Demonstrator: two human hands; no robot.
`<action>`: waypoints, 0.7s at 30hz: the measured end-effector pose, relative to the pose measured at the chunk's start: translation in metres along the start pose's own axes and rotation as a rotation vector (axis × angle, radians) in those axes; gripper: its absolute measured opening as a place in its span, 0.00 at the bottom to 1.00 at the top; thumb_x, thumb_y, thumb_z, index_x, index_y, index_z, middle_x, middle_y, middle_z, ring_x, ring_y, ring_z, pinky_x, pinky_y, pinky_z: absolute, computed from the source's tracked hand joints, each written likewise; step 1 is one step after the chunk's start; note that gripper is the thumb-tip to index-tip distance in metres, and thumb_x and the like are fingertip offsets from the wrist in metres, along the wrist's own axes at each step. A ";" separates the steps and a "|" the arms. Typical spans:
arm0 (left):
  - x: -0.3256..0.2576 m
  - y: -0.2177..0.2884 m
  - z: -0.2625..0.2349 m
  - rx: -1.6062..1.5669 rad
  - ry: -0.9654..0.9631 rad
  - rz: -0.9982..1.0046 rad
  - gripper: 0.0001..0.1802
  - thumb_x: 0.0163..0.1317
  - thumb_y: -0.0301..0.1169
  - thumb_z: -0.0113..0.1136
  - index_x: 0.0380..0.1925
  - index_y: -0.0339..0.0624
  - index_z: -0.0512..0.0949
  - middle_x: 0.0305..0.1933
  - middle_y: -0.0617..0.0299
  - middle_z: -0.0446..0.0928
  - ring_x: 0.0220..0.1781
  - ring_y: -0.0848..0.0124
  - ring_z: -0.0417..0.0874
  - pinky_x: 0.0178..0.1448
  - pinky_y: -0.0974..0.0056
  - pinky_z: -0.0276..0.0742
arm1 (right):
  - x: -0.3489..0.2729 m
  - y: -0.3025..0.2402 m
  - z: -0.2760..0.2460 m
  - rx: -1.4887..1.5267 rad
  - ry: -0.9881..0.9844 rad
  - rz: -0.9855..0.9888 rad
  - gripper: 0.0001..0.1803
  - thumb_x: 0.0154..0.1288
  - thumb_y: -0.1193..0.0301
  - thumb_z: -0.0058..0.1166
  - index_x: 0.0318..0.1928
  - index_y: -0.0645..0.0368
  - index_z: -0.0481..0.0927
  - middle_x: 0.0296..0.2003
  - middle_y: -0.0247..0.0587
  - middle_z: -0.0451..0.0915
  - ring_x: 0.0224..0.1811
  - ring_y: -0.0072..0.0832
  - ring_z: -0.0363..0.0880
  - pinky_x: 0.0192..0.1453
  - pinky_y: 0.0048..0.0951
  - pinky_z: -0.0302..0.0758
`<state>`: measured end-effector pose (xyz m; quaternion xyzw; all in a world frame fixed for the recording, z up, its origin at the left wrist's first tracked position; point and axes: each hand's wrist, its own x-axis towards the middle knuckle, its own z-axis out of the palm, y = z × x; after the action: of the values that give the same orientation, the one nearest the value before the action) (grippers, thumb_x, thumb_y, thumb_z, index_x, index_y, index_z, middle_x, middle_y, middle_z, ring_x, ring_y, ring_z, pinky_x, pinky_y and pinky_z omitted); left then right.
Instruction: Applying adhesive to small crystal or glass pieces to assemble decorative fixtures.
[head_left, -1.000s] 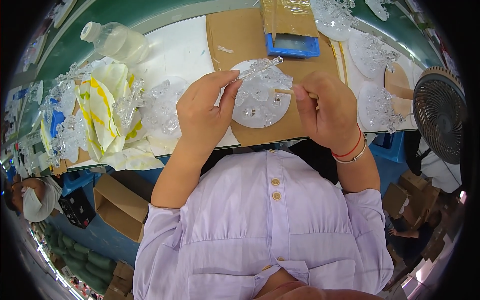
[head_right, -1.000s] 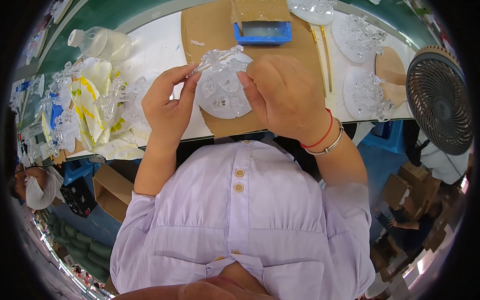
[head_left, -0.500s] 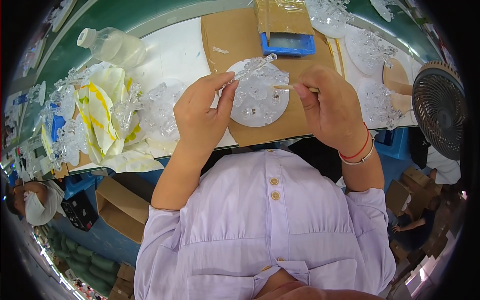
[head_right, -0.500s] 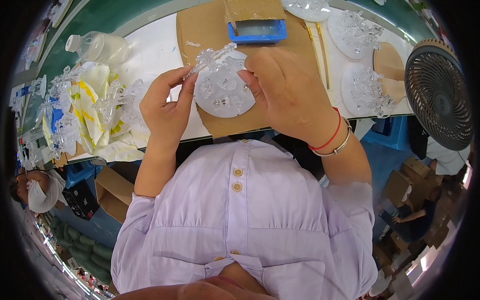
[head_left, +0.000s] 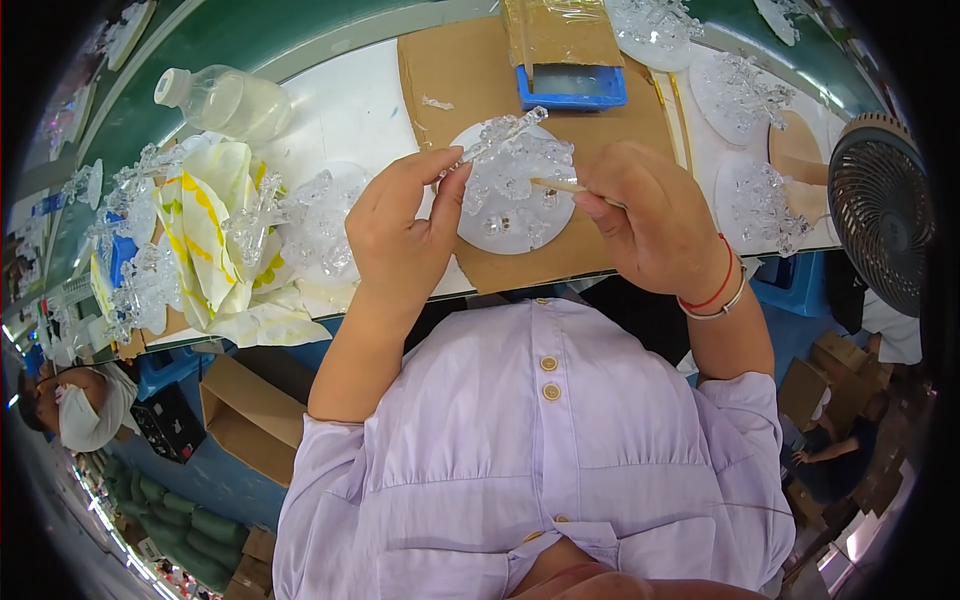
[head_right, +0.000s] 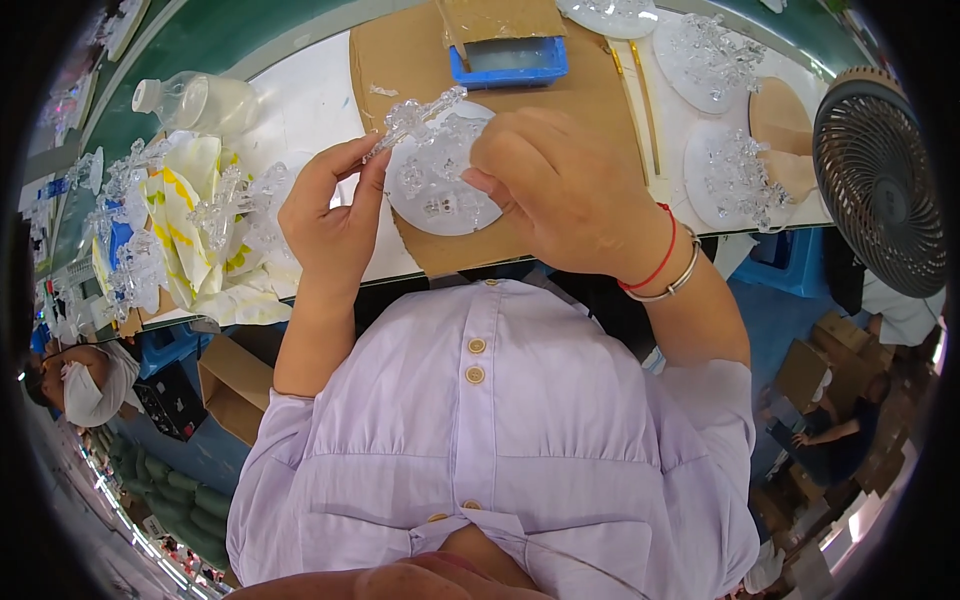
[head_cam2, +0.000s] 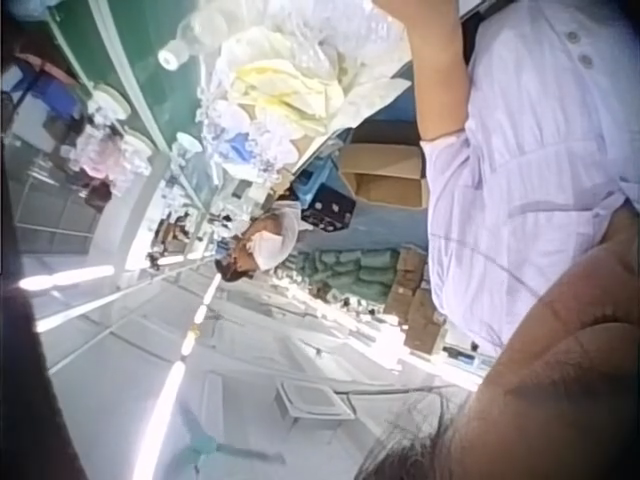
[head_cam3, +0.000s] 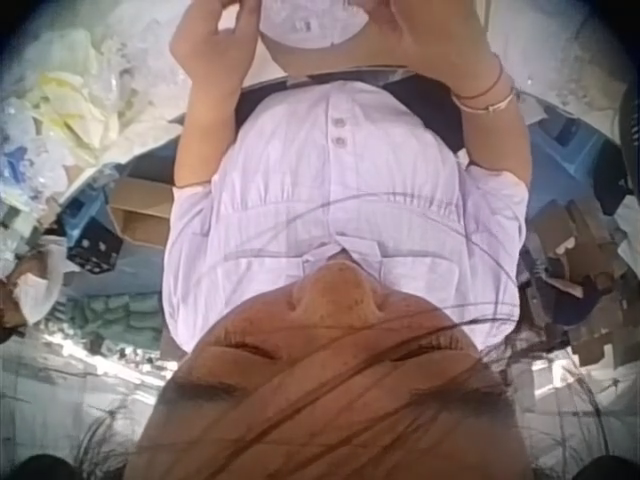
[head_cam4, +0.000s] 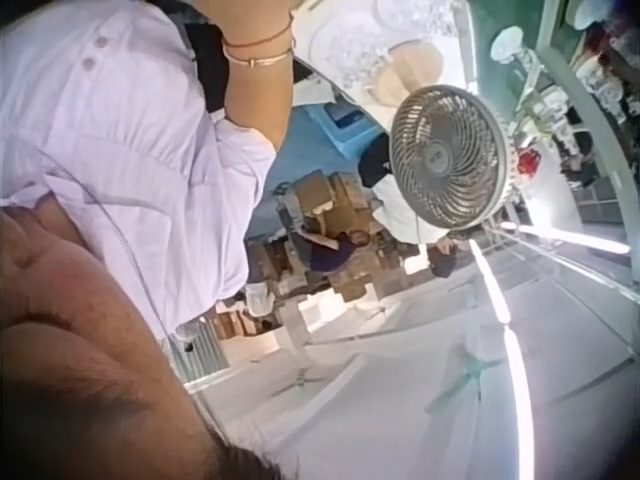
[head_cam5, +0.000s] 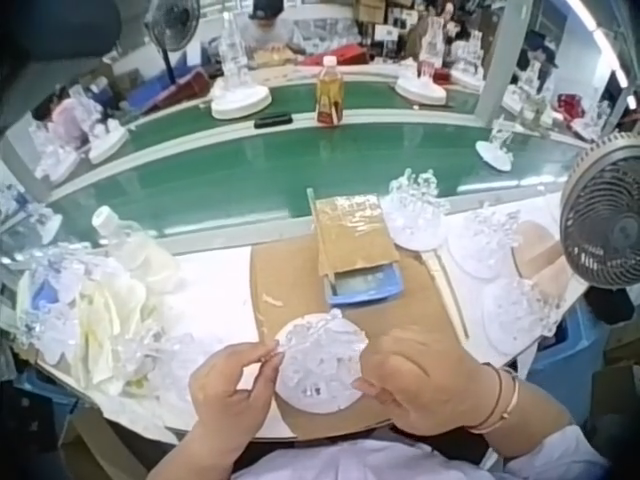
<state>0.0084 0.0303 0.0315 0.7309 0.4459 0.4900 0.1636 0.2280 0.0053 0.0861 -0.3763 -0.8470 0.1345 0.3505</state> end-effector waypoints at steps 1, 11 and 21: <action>0.000 0.000 0.000 0.004 -0.004 -0.005 0.09 0.50 0.21 0.69 0.32 0.39 0.82 0.33 0.58 0.83 0.30 0.68 0.84 0.34 0.69 0.78 | -0.005 0.002 0.002 0.010 0.031 -0.001 0.08 0.61 0.80 0.56 0.39 0.64 0.70 0.30 0.50 0.76 0.28 0.42 0.75 0.32 0.33 0.72; 0.001 0.000 -0.001 -0.003 -0.010 0.002 0.09 0.49 0.21 0.70 0.32 0.39 0.82 0.32 0.58 0.83 0.30 0.67 0.84 0.34 0.69 0.78 | -0.049 0.011 0.035 0.084 0.287 -0.019 0.11 0.65 0.78 0.53 0.43 0.60 0.66 0.31 0.51 0.77 0.25 0.38 0.72 0.28 0.34 0.69; 0.000 0.000 0.001 0.007 0.009 0.004 0.09 0.49 0.20 0.70 0.32 0.39 0.82 0.32 0.58 0.83 0.30 0.67 0.84 0.34 0.69 0.78 | -0.038 -0.004 0.017 -0.021 0.227 0.042 0.08 0.66 0.79 0.50 0.41 0.61 0.65 0.30 0.50 0.76 0.23 0.36 0.70 0.27 0.31 0.68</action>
<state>0.0091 0.0300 0.0312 0.7302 0.4467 0.4922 0.1581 0.2319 -0.0247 0.0575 -0.4106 -0.7951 0.0895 0.4372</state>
